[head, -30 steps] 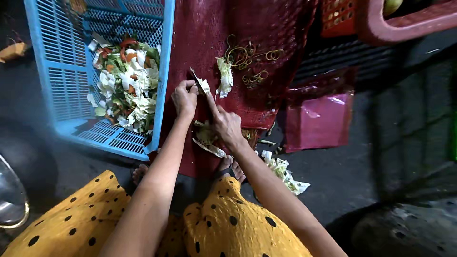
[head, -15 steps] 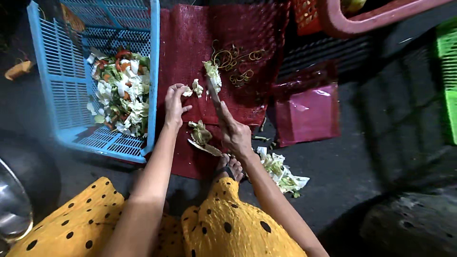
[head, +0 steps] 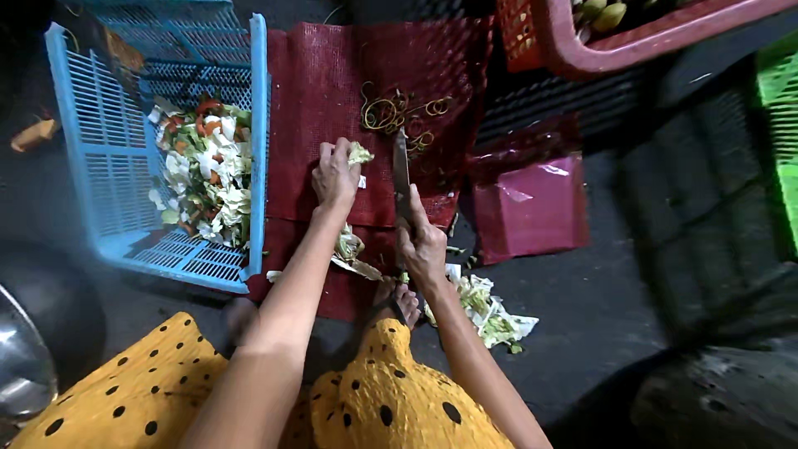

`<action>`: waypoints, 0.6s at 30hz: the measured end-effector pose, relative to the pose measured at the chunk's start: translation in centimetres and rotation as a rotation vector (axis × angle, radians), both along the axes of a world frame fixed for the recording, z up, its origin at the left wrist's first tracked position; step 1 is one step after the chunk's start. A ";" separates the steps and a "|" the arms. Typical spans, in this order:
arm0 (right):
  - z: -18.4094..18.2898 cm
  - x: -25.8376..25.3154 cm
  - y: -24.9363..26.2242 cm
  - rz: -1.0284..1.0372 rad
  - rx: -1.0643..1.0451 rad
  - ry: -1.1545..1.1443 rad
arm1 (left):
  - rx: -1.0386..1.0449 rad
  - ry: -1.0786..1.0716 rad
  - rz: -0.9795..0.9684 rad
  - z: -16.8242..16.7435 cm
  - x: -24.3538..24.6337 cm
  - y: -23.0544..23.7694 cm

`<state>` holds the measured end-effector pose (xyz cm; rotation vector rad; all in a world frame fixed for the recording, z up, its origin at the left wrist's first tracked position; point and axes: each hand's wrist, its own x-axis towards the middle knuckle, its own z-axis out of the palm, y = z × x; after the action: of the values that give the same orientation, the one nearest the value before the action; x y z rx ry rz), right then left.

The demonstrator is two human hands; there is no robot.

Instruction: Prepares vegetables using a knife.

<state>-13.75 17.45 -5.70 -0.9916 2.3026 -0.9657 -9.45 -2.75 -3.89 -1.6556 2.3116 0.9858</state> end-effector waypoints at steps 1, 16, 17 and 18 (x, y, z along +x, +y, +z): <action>0.1 0.0 -0.1 -0.001 -0.005 -0.008 | 0.014 0.085 0.011 -0.2 0.9 -0.2; 0.4 0.4 -0.7 0.008 0.007 -0.022 | -0.320 -0.097 0.263 16.3 15.6 -9.6; 0.4 0.4 -0.7 0.004 0.009 -0.015 | -0.329 -0.158 0.247 16.1 15.3 -9.0; 0.4 0.4 -0.7 0.000 0.013 -0.012 | -0.367 -0.148 0.235 15.7 14.5 -7.8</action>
<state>-13.31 16.78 -5.34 -0.9781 2.2961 -0.9534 5.03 -10.56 11.85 -2.0960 2.3404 0.4651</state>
